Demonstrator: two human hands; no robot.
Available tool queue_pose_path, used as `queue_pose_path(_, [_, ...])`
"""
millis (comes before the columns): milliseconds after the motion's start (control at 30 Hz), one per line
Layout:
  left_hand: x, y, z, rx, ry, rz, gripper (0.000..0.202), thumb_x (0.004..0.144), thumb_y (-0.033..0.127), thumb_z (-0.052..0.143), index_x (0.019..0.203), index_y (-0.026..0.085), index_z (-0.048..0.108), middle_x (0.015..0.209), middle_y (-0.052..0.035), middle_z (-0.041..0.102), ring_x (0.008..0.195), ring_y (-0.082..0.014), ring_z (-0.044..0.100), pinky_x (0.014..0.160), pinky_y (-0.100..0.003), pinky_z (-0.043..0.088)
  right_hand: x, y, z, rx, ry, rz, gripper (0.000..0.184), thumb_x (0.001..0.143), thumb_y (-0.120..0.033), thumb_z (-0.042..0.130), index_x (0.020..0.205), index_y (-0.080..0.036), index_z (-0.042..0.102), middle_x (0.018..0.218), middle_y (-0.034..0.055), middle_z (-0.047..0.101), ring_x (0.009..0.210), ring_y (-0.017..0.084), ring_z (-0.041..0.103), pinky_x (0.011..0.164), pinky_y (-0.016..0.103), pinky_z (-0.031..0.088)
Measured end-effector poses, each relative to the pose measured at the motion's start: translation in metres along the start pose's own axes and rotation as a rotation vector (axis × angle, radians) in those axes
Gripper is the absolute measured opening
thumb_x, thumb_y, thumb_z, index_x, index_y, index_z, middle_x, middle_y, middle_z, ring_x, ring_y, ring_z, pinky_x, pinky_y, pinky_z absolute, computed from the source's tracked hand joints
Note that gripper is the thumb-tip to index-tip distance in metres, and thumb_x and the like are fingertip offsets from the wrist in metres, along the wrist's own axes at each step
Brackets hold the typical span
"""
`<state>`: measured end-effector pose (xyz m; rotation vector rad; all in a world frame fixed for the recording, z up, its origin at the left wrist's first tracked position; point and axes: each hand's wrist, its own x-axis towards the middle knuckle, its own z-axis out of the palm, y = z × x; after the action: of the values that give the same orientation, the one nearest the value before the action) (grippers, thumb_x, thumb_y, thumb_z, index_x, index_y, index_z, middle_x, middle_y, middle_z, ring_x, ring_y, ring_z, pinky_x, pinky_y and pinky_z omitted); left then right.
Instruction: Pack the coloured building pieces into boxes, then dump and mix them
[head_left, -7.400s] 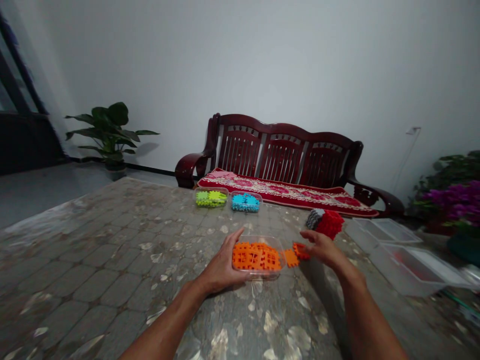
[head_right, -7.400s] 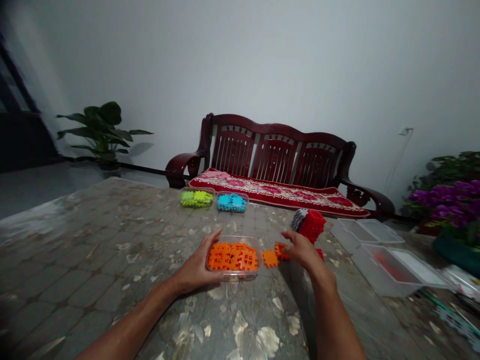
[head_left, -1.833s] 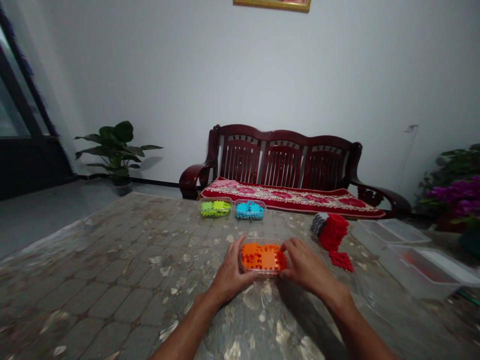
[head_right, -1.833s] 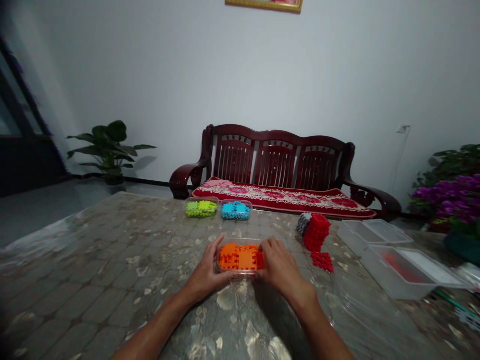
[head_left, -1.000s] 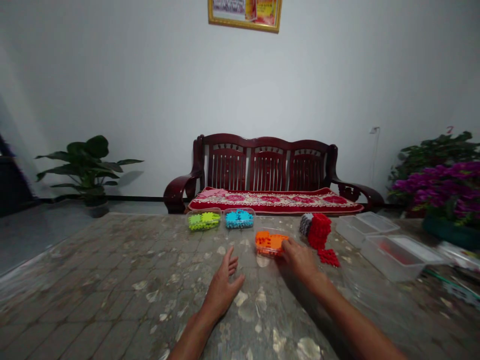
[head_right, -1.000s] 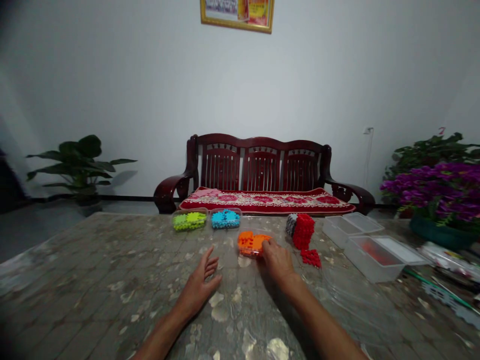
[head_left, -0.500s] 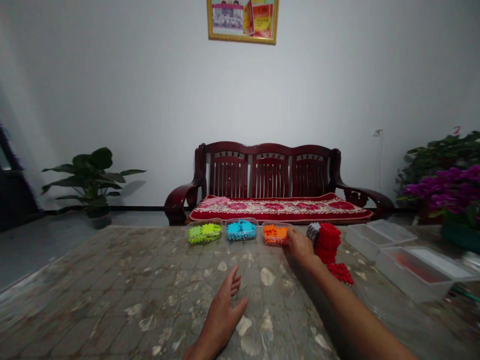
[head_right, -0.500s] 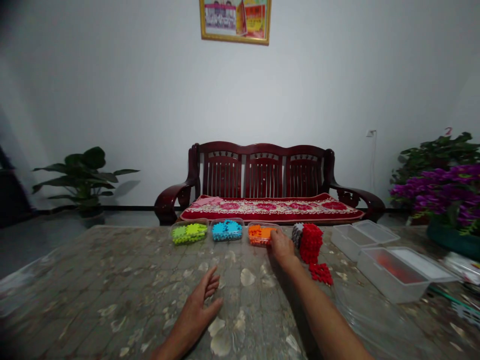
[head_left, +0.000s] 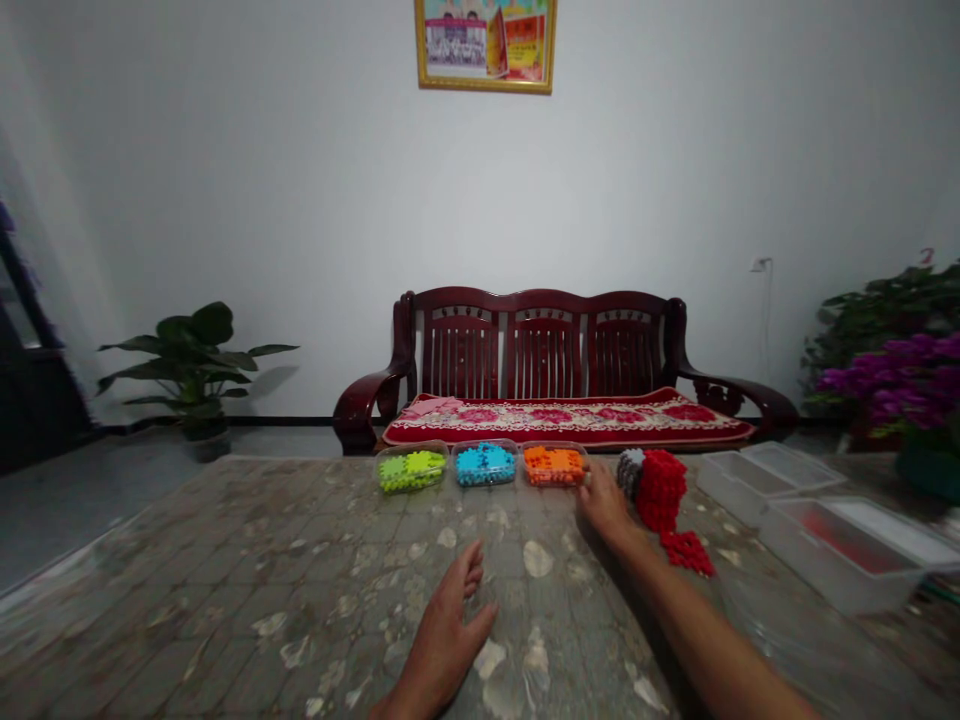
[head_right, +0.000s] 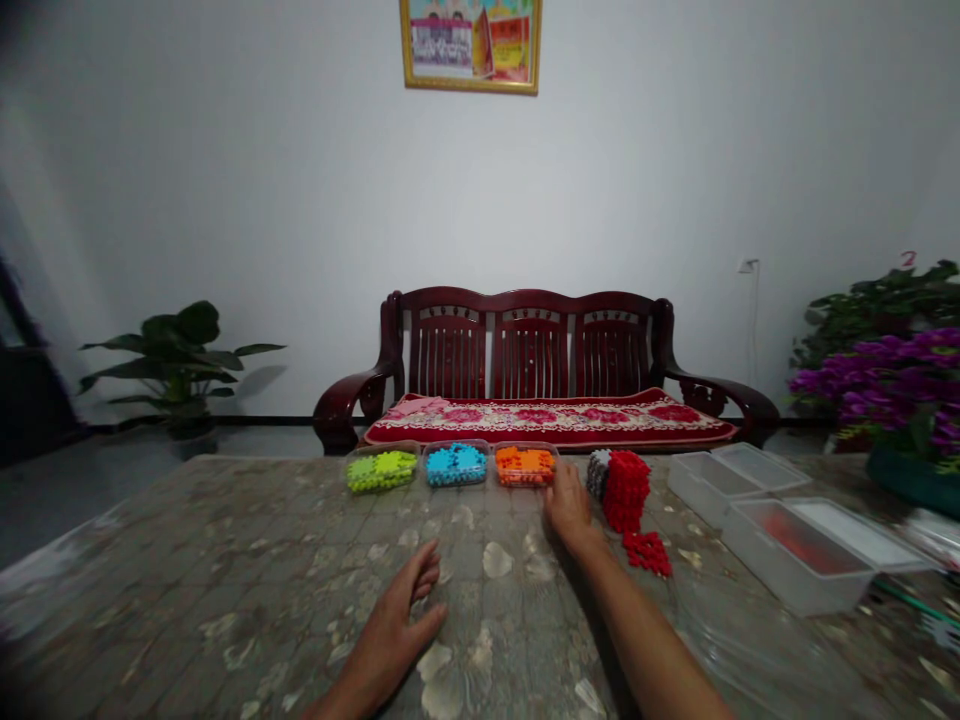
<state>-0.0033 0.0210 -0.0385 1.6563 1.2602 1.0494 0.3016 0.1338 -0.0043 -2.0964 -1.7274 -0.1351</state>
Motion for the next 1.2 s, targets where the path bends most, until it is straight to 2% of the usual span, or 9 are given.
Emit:
queue_pose_path(167, [-0.002,0.005,-0.002,0.098,-0.032,0.048,0.075,0.075,0.021,0.060,0.149,0.017,0.049,0.150,-0.0139,0.056,0.134,-0.0279,0.058,0.115,-0.045,0.044,-0.046,0.001,0.016,0.070,0.050,-0.067,0.046,0.085,-0.005,0.043,0.125,-0.016,0.061,0.128,0.0155,0.062,0.126,0.025,0.055,0.110,0.033,0.041])
queue_pose_path(267, [-0.003,0.010,-0.005,0.205,-0.065,0.123,0.069,0.075,0.019,0.059,0.143,0.019,0.056,0.145,-0.0122,0.061,0.133,-0.0276,0.058,0.116,-0.045,0.043,-0.071,-0.006,0.018,0.079,0.003,-0.133,0.035,0.089,-0.011,0.045,0.117,-0.017,0.066,0.124,0.0144,0.065,0.121,0.025,0.058,0.108,0.032,0.042])
queue_pose_path(333, [-0.004,0.012,-0.006,0.303,-0.084,0.173,0.064,0.075,0.019,0.061,0.139,0.020,0.061,0.144,-0.0118,0.062,0.136,-0.0286,0.056,0.118,-0.046,0.041,-0.084,-0.012,0.015,0.073,-0.032,-0.183,0.032,0.094,-0.020,0.046,0.117,-0.017,0.067,0.127,0.0145,0.066,0.121,0.025,0.059,0.108,0.033,0.042])
queue_pose_path(433, [-0.005,0.015,-0.004,0.494,-0.135,0.215,0.057,0.079,0.022,0.062,0.136,0.021,0.065,0.148,-0.0120,0.059,0.143,-0.0306,0.048,0.123,-0.050,0.034,-0.101,-0.021,0.006,0.009,-0.081,-0.218,0.041,0.100,-0.030,0.042,0.133,-0.015,0.062,0.142,0.0174,0.060,0.132,0.028,0.053,0.113,0.038,0.036])
queue_pose_path(567, [-0.007,0.022,0.001,0.728,-0.212,0.217,0.049,0.092,0.029,0.055,0.140,0.022,0.062,0.155,-0.0108,0.052,0.149,-0.0314,0.040,0.125,-0.052,0.026,-0.122,-0.029,-0.009,-0.099,-0.123,-0.174,0.048,0.102,-0.034,0.039,0.144,-0.017,0.056,0.152,0.0166,0.053,0.143,0.029,0.045,0.119,0.042,0.028])
queue_pose_path(700, [-0.010,0.034,0.005,0.882,-0.222,0.210,0.049,0.099,0.032,0.048,0.147,0.024,0.055,0.160,-0.0114,0.046,0.150,-0.0300,0.039,0.126,-0.051,0.024,-0.146,-0.034,-0.021,-0.123,-0.136,-0.150,0.051,0.102,-0.036,0.038,0.147,-0.019,0.053,0.155,0.0153,0.051,0.145,0.031,0.043,0.119,0.045,0.028])
queue_pose_path(933, [-0.021,0.045,0.022,1.061,-0.100,0.084,0.050,0.102,0.035,0.043,0.150,0.025,0.052,0.161,-0.0127,0.044,0.150,-0.0330,0.038,0.123,-0.051,0.028,-0.183,-0.036,-0.037,-0.097,-0.159,-0.111,0.051,0.102,-0.036,0.041,0.148,-0.019,0.053,0.156,0.0169,0.049,0.146,0.031,0.042,0.120,0.047,0.025])
queue_pose_path(1067, [-0.034,0.046,0.031,1.082,-0.031,0.039,0.052,0.103,0.034,0.040,0.152,0.019,0.049,0.161,-0.0179,0.041,0.150,-0.0362,0.037,0.122,-0.054,0.026,-0.183,-0.038,-0.044,-0.073,-0.154,-0.108,0.049,0.101,-0.035,0.041,0.145,-0.018,0.056,0.153,0.0163,0.052,0.142,0.030,0.045,0.118,0.044,0.028])
queue_pose_path(1200, [-0.040,0.046,0.032,1.087,-0.021,0.030,0.053,0.102,0.037,0.041,0.152,0.020,0.049,0.162,-0.0168,0.041,0.151,-0.0346,0.036,0.122,-0.054,0.026,-0.181,-0.039,-0.048,-0.068,-0.137,-0.109,0.046,0.100,-0.034,0.043,0.141,-0.019,0.058,0.149,0.0156,0.056,0.138,0.027,0.049,0.115,0.041,0.031])
